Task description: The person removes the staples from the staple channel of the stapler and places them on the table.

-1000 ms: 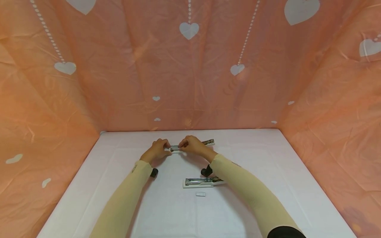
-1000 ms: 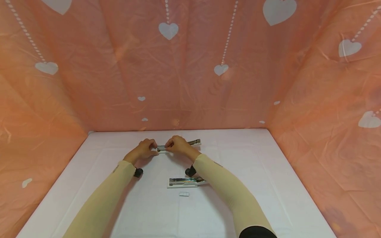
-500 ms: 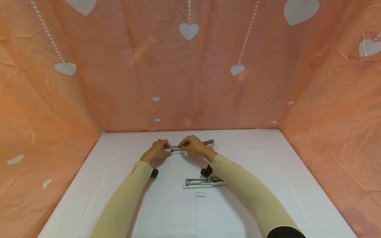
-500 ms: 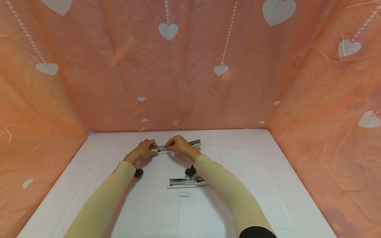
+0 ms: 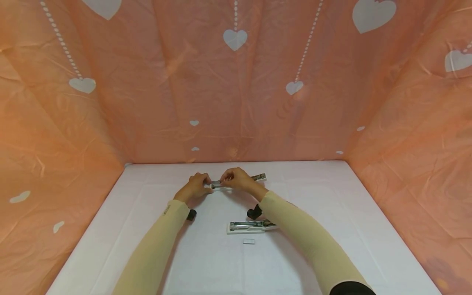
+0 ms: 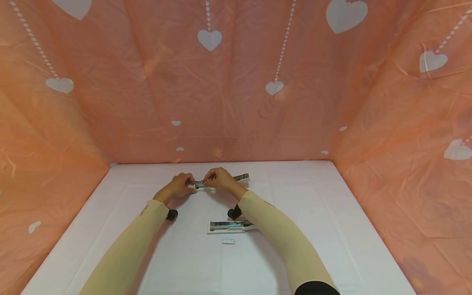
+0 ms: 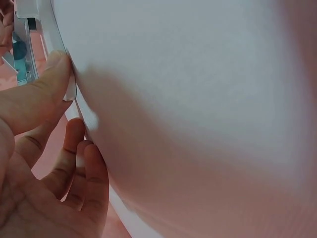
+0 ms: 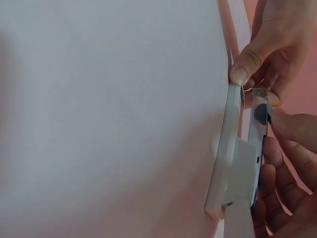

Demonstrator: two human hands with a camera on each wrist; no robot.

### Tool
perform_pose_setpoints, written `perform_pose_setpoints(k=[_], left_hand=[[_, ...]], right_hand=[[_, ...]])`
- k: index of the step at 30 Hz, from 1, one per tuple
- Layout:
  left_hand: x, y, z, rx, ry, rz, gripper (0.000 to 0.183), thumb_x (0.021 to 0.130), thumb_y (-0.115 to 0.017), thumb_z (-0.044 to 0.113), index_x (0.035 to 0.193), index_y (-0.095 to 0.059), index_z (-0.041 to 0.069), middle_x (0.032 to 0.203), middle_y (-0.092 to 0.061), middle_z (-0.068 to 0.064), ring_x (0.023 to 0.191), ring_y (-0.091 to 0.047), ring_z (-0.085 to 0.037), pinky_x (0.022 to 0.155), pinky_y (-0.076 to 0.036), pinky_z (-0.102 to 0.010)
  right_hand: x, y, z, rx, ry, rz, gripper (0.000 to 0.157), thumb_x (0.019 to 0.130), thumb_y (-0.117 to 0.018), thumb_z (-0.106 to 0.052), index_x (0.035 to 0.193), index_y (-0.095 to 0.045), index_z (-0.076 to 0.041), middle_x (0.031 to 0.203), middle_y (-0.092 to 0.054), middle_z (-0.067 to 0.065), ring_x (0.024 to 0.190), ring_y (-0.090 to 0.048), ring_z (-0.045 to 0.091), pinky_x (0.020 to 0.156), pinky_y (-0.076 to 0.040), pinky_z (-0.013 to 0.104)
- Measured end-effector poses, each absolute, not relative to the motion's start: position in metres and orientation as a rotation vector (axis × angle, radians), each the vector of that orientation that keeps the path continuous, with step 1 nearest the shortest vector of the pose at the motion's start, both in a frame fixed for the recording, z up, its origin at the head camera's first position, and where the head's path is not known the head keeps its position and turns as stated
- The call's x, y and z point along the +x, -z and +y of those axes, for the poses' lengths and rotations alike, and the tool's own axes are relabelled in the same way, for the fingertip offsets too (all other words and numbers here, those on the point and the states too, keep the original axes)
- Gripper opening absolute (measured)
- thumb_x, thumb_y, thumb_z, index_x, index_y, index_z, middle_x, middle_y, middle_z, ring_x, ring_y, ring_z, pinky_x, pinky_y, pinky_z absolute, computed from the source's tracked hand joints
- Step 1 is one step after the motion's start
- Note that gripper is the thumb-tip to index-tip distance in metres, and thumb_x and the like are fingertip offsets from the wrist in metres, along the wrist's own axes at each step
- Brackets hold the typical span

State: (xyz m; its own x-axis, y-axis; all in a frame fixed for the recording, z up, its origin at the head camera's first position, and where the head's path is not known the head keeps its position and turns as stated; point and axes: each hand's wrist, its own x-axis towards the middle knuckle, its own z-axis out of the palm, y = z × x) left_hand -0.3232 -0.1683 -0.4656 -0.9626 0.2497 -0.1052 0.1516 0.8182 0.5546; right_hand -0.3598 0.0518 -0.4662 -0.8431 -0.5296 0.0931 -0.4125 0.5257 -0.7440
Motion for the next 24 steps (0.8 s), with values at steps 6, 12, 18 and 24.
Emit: perform_pose_setpoints(k=[6, 12, 18, 24], left_hand=[[-0.3247, 0.4661, -0.1683, 0.319, -0.833, 2.826, 0.028, 0.099, -0.080, 0.019, 0.116, -0.065, 0.004, 0.123, -0.059, -0.018, 0.119, -0.050, -0.038, 0.106, -0.044, -0.055], [-0.3256, 0.4661, -0.1692, 0.350, -0.843, 2.830, 0.028, 0.098, -0.080, 0.018, 0.115, -0.065, 0.002, 0.120, -0.059, -0.019, 0.116, -0.051, -0.038, 0.103, -0.045, -0.054], [-0.3243, 0.4658, -0.1695, 0.350, -0.845, 2.828, 0.026, 0.098, -0.079, 0.017, 0.114, -0.065, 0.003, 0.121, -0.058, -0.019, 0.117, -0.050, -0.039, 0.104, -0.045, -0.054], [-0.3231, 0.4663, -0.1689, 0.350, -0.832, 2.839, 0.023, 0.099, -0.078, 0.016, 0.113, -0.064, 0.002, 0.118, -0.058, -0.017, 0.115, -0.050, -0.037, 0.102, -0.045, -0.052]], right_hand=[[-0.3610, 0.4669, 0.0493, -0.801, 1.248, 2.604, 0.008, 0.096, -0.081, -0.008, 0.103, -0.081, -0.005, 0.095, -0.073, 0.004, 0.082, -0.055, 0.010, 0.075, -0.047, 0.023], [-0.3622, 0.4672, 0.0477, -0.798, 1.263, 2.605, 0.008, 0.095, -0.083, -0.010, 0.101, -0.080, -0.006, 0.092, -0.071, 0.003, 0.081, -0.056, 0.011, 0.074, -0.048, 0.024], [-0.3648, 0.4707, 0.0455, -0.811, 1.264, 2.610, 0.008, 0.095, -0.083, -0.009, 0.100, -0.079, -0.005, 0.090, -0.070, 0.003, 0.081, -0.057, 0.011, 0.074, -0.048, 0.024], [-0.3641, 0.4705, 0.0430, -0.795, 1.237, 2.637, 0.005, 0.096, -0.081, -0.009, 0.098, -0.077, -0.006, 0.089, -0.068, 0.001, 0.080, -0.056, 0.011, 0.073, -0.047, 0.024]])
